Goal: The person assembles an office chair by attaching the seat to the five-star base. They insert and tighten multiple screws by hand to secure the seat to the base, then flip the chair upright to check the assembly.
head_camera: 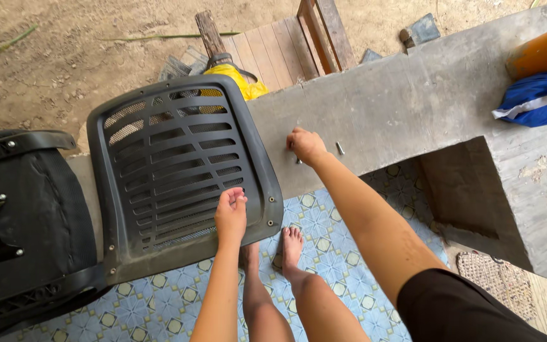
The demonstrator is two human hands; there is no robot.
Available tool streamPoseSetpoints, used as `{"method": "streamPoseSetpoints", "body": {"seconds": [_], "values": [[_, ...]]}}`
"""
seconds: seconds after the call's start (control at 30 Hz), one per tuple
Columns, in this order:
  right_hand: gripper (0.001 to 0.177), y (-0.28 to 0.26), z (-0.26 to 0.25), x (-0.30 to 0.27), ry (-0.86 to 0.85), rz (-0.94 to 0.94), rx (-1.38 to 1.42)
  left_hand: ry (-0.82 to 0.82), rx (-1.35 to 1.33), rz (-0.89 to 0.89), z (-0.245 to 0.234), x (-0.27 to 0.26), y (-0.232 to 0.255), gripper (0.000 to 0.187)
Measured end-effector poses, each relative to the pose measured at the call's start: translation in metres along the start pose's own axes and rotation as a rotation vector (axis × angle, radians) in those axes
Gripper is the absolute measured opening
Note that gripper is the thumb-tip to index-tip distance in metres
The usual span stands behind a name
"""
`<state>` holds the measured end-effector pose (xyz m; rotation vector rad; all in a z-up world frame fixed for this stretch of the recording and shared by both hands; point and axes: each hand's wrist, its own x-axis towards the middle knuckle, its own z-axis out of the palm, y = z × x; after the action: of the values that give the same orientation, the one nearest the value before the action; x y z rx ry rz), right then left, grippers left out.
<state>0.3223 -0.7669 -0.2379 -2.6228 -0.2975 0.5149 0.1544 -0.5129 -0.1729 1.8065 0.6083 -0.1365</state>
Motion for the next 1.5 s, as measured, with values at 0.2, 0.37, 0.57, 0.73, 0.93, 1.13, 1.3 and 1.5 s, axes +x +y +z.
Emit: {"method": "streamPoseSetpoints", "body": {"seconds": [0.2,0.37,0.57,0.73,0.93,1.13,1.3,1.5], "values": [[0.02,0.011,-0.011,-0.013,-0.093,-0.056,0.074,-0.025,-0.027,0.008,0.01,0.006,0.002,0.024],[0.018,0.017,-0.015,-0.016,-0.04,-0.029,0.261,-0.023,0.012,0.0,0.016,0.007,0.005,0.023],[0.022,0.037,-0.01,-0.015,0.137,-0.063,0.37,-0.031,-0.026,0.027,0.022,0.006,-0.001,0.023],[0.023,0.062,0.003,-0.019,0.174,0.098,0.427,-0.035,-0.004,0.04,0.024,0.004,-0.003,0.023],[0.02,0.071,0.016,-0.026,0.166,0.129,0.393,-0.051,0.018,0.003,0.024,0.001,-0.006,0.023],[0.018,0.053,0.019,-0.038,0.171,0.13,0.433,-0.062,-0.016,0.056,0.034,0.005,-0.01,0.022],[0.019,0.039,0.021,-0.046,0.173,0.145,0.483,-0.058,0.043,0.066,0.048,0.006,-0.004,0.022],[0.021,0.039,0.019,-0.049,0.2,0.171,0.513,-0.096,0.07,0.025,0.054,0.004,0.008,0.023]]}}
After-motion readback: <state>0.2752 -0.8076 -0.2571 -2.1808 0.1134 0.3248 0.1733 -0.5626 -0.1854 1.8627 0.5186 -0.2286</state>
